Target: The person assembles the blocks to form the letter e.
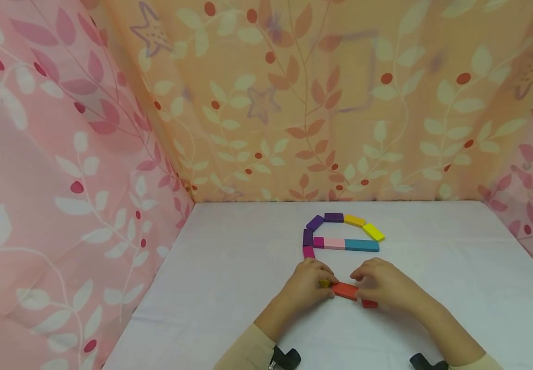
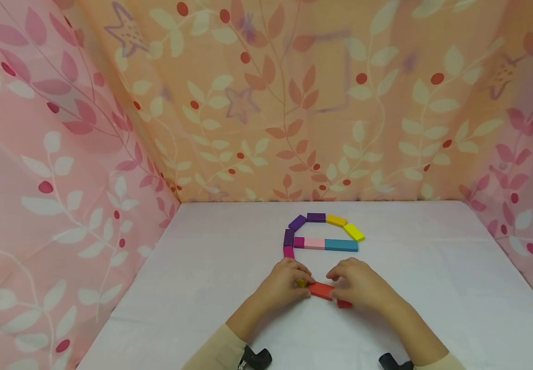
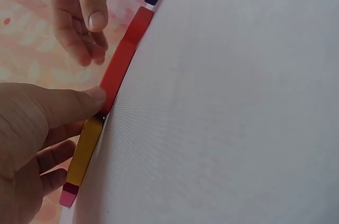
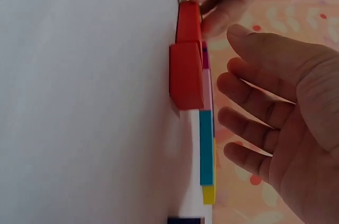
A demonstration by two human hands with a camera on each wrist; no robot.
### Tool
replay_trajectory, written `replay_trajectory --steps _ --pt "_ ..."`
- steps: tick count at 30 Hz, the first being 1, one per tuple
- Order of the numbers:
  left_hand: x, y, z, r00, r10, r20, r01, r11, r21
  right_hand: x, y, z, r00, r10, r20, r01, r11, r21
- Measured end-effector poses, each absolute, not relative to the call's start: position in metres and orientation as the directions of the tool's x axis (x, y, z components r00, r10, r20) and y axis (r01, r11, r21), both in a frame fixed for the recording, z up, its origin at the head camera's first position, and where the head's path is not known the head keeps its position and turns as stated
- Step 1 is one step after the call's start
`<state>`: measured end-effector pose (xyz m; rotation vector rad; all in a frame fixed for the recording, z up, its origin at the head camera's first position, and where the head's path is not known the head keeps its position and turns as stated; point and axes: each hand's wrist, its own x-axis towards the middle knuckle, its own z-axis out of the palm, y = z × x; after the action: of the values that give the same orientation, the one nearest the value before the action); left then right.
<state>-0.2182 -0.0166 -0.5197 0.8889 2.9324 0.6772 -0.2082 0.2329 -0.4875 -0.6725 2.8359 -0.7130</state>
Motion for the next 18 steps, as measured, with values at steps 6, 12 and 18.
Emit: replay_trajectory --steps 6,12,18 --pt "-0.216 -0.016 -0.518 -0.855 0.508 0.107 0.502 0.758 0.417 -0.206 0.248 -0.489 -0.871 -0.488 -0.046 -0.409 0.775 -0.482" --pt "-0.213 -0.015 -0.519 -0.867 0.488 0.101 0.480 0.765 0.430 -0.202 0.260 -0.498 -0.837 -0.548 -0.011 -0.485 0.749 -0.453" --pt "-0.213 -0.013 -0.520 -0.870 0.482 0.102 0.476 0.766 0.433 -0.199 0.265 -0.504 -0.813 -0.580 0.043 -0.543 0.730 -0.415"
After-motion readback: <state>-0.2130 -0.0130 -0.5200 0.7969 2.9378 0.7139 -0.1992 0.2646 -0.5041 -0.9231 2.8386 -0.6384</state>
